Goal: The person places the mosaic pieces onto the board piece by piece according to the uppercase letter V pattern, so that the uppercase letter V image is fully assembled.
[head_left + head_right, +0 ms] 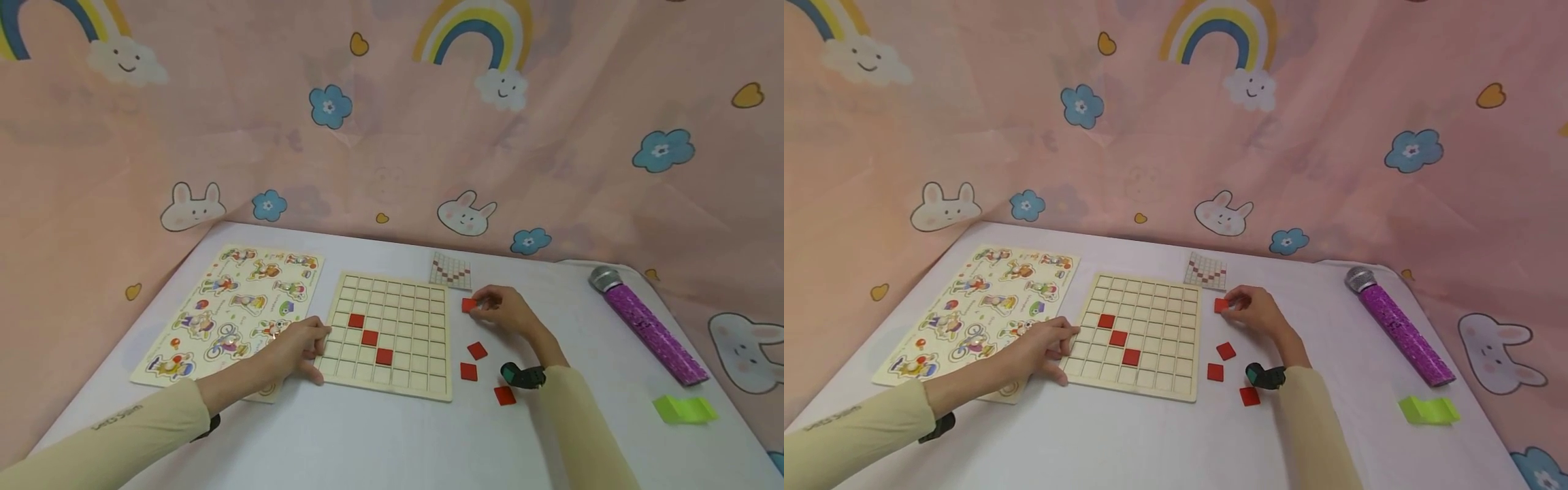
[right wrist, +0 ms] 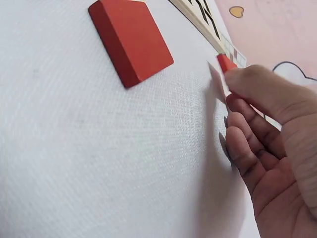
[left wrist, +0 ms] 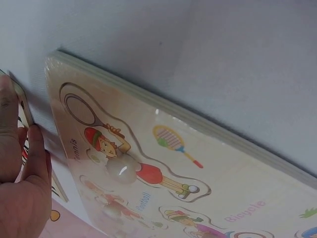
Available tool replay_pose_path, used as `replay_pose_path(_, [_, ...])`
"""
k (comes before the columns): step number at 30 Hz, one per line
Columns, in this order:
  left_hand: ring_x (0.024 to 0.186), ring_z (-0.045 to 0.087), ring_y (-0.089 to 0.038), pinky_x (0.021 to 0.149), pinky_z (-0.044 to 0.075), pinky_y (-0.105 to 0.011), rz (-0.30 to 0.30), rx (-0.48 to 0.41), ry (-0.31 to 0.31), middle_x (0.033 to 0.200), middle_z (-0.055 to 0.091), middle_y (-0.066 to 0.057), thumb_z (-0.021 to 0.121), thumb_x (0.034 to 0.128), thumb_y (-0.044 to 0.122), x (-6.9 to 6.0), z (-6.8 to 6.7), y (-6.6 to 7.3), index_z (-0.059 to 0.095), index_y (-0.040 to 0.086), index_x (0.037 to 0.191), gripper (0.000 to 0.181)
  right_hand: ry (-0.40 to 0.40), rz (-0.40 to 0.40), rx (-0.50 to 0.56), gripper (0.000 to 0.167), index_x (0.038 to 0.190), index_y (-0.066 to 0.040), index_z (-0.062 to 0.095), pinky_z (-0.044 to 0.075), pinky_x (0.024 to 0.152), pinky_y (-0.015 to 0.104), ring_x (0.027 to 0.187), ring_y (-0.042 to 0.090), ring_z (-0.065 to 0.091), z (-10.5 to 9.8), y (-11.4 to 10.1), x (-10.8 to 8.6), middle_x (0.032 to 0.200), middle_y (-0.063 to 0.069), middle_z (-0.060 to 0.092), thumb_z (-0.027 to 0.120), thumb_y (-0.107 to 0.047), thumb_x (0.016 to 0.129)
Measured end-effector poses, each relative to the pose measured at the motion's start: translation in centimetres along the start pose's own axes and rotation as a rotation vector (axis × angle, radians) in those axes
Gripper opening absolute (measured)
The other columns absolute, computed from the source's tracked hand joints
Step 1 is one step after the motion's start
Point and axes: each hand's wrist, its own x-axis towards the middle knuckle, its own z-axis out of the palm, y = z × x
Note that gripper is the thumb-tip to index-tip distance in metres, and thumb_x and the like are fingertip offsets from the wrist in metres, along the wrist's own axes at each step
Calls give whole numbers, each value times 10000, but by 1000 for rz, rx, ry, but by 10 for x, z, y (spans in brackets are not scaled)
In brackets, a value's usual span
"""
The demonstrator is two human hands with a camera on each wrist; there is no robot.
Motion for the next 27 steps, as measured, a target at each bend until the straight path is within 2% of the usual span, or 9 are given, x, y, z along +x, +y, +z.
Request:
replay_pose_path(1, [1071,501,-255,800,513,-281,27,33,-7,991,565,-62,824,695,75,0,0,0,477,17,678,352,7,11,20,335,1110,18,604,503,683,220,833,229,560,0,1,-1,972,146,632,724,-159,852])
replay_pose_path(3, [1078,508,-276,779,527,-272,116,152,7,987,567,-76,893,514,74,-1,-1,-1,480,21,665,444,16,33,71,357,1129,18,589,526,694,211,839,231,592,-1,4,-2,1004,163,639,715,-187,866])
replay_pose_path(6, [1086,514,-283,766,524,-242,134,187,0,994,568,-69,898,510,100,-1,-2,-2,482,32,667,450,32,69,120,411,1177,-1,585,542,766,239,886,230,620,-1,11,-6,1065,165,644,708,-257,880])
replay_pose_path(8, [1081,509,-282,755,517,-237,117,151,-3,978,562,-63,896,515,86,0,-2,-3,481,29,681,450,47,93,147,450,1212,-18,592,528,858,293,951,246,617,0,16,-8,1113,162,641,705,-299,880])
replay_pose_path(14, [1021,514,-262,707,491,-214,152,199,-2,969,562,-74,892,523,107,0,-2,-3,484,33,686,445,83,165,218,533,1275,-82,591,405,1044,436,1180,284,515,5,28,-9,1222,142,613,704,-397,860])
replay_pose_path(19, [1012,514,-265,695,483,-203,161,238,2,1011,575,-89,892,520,125,-1,-2,-2,484,42,671,443,94,208,268,499,1290,-92,585,462,983,307,1202,269,518,5,31,-7,1266,134,589,698,-343,874])
replay_pose_path(20, [1031,507,-271,707,482,-206,134,202,2,1014,575,-87,890,534,108,-1,-2,-1,482,36,673,437,94,210,281,500,1298,-79,578,475,958,273,1196,276,525,5,31,-7,1279,145,578,697,-324,878])
replay_pose_path(23, [1142,518,-317,750,511,-218,128,211,7,1043,583,-93,890,535,115,-2,-2,-1,476,41,665,440,107,222,326,480,1294,-50,574,493,882,185,1178,283,535,6,25,-8,1298,165,558,698,-265,884])
replay_pose_path(27, [1192,513,-365,782,535,-242,171,280,8,1050,583,-113,891,530,147,-2,-2,-1,482,55,657,438,120,234,378,463,1292,-6,562,501,840,156,1141,269,552,7,13,-12,1312,197,541,691,-200,893])
